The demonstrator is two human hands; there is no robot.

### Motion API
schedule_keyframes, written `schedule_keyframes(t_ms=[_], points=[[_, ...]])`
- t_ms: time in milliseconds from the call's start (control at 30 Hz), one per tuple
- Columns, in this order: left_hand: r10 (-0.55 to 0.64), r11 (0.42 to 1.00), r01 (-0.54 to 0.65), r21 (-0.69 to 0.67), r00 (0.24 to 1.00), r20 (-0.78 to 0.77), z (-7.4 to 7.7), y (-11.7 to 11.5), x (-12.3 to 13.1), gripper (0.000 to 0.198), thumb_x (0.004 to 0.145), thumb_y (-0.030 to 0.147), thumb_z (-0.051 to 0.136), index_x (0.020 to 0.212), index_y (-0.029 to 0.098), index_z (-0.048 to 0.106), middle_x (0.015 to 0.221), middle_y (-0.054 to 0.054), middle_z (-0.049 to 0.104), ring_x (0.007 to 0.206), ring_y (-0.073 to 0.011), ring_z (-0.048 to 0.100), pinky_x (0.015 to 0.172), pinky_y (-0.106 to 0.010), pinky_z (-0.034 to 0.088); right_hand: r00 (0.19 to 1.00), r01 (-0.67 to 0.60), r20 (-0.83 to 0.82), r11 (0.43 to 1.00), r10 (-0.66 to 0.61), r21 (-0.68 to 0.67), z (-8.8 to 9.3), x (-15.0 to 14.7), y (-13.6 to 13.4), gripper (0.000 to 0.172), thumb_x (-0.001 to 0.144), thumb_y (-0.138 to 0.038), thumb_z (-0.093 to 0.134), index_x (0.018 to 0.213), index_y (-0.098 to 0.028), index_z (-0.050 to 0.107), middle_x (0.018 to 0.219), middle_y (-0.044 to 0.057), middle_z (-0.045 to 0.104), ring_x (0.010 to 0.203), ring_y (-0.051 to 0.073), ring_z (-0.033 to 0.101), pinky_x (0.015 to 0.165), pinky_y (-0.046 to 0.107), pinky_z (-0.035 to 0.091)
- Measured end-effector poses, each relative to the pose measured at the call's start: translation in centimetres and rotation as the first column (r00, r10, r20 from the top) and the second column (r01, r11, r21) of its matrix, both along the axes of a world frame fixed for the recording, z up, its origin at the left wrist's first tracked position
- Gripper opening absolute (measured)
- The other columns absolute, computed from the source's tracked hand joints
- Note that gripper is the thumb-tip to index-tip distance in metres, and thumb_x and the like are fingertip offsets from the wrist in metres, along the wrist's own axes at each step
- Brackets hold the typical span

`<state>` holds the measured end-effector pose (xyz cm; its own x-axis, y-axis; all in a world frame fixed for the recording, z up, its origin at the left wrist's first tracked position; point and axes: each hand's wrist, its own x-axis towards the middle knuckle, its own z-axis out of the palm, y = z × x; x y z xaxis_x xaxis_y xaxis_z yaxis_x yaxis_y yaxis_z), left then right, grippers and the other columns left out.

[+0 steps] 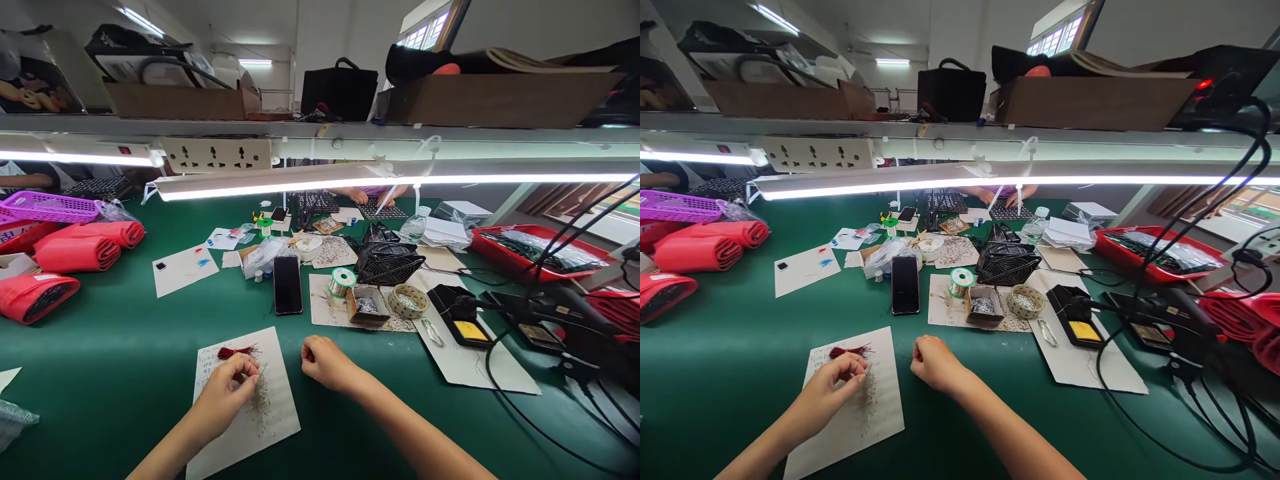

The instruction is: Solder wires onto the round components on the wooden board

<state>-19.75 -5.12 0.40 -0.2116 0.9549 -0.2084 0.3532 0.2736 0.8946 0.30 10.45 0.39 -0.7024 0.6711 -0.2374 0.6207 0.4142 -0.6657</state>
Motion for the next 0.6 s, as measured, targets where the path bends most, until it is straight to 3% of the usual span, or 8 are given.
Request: schedule_keyframes(t_ms=[100,167,267,400,500,600], points=[[0.06,0.998,-0.056,-0.026,0.978,0.199,0.0,1.0,0.7,0.033,0.084,0.052,0.061,0.078,0.02,0.06,0.118,-0.014,0.068,0.115,-0.0296,0.064,0.098,-0.042,0.05,0.979,0.093,-0.153,0.963,-0.135,-0.255,0.0,-0.2,-0.9,0.009,0.07,-0.012,0.059,0.067,-0.02,0.054,0.062,-0.004,0.053,0.058,0.013,0.049,0.058,0.026,0.037],[0.096,0.995,-0.085,-0.049,0.943,0.318,-0.2,1.5,1.5,0.038,0.08,0.057,0.064,0.083,0.019,0.062,0.124,-0.015,0.068,0.113,-0.0295,0.067,0.1,-0.042,0.052,0.946,0.116,-0.225,0.89,-0.234,-0.441,-0.1,-0.8,-2.0,0.005,0.071,-0.025,0.055,0.07,-0.021,0.054,0.055,-0.007,0.047,0.048,0.011,0.041,0.05,0.025,0.035],[0.137,0.99,-0.112,-0.082,0.883,0.448,-0.4,1.9,2.6,0.046,0.076,0.061,0.07,0.089,0.017,0.064,0.111,-0.013,0.072,0.102,-0.0267,0.072,0.094,-0.04,0.056,0.876,0.125,-0.288,0.759,-0.387,-0.639,-0.3,-2.2,-3.9,0.018,0.068,-0.039,0.054,0.071,-0.022,0.052,0.048,-0.01,0.039,0.043,0.008,0.03,0.043,0.024,0.03],[0.201,0.979,-0.161,-0.122,0.834,0.513,-0.4,1.9,3.0,0.045,0.073,0.06,0.076,0.081,0.018,0.061,0.083,-0.003,0.07,0.081,-0.0188,0.072,0.079,-0.03,0.057,0.773,0.142,-0.313,0.631,-0.552,-0.763,-0.8,-3.6,-5.6,0.023,0.061,-0.041,0.061,0.067,-0.021,0.052,0.046,-0.012,0.036,0.042,0.005,0.023,0.04,0.022,0.02],[0.223,0.974,-0.171,-0.146,0.81,0.543,-0.4,1.7,2.9,0.045,0.072,0.059,0.078,0.08,0.017,0.061,0.081,-0.002,0.071,0.074,-0.0167,0.07,0.072,-0.028,0.055,0.715,0.161,-0.304,0.572,-0.629,-0.804,-1.2,-4.3,-6.1,0.022,0.059,-0.037,0.064,0.067,-0.019,0.053,0.05,-0.01,0.044,0.041,0.003,0.026,0.04,0.021,0.017],[0.222,0.975,-0.159,-0.158,0.78,0.585,-0.5,1.7,3.0,0.048,0.071,0.06,0.079,0.083,0.017,0.062,0.082,-0.004,0.073,0.073,-0.0172,0.07,0.075,-0.031,0.055,0.683,0.171,-0.284,0.525,-0.673,-0.833,-1.4,-4.7,-6.4,0.022,0.057,-0.033,0.067,0.066,-0.018,0.054,0.053,-0.008,0.048,0.041,0.003,0.032,0.039,0.02,0.016]])
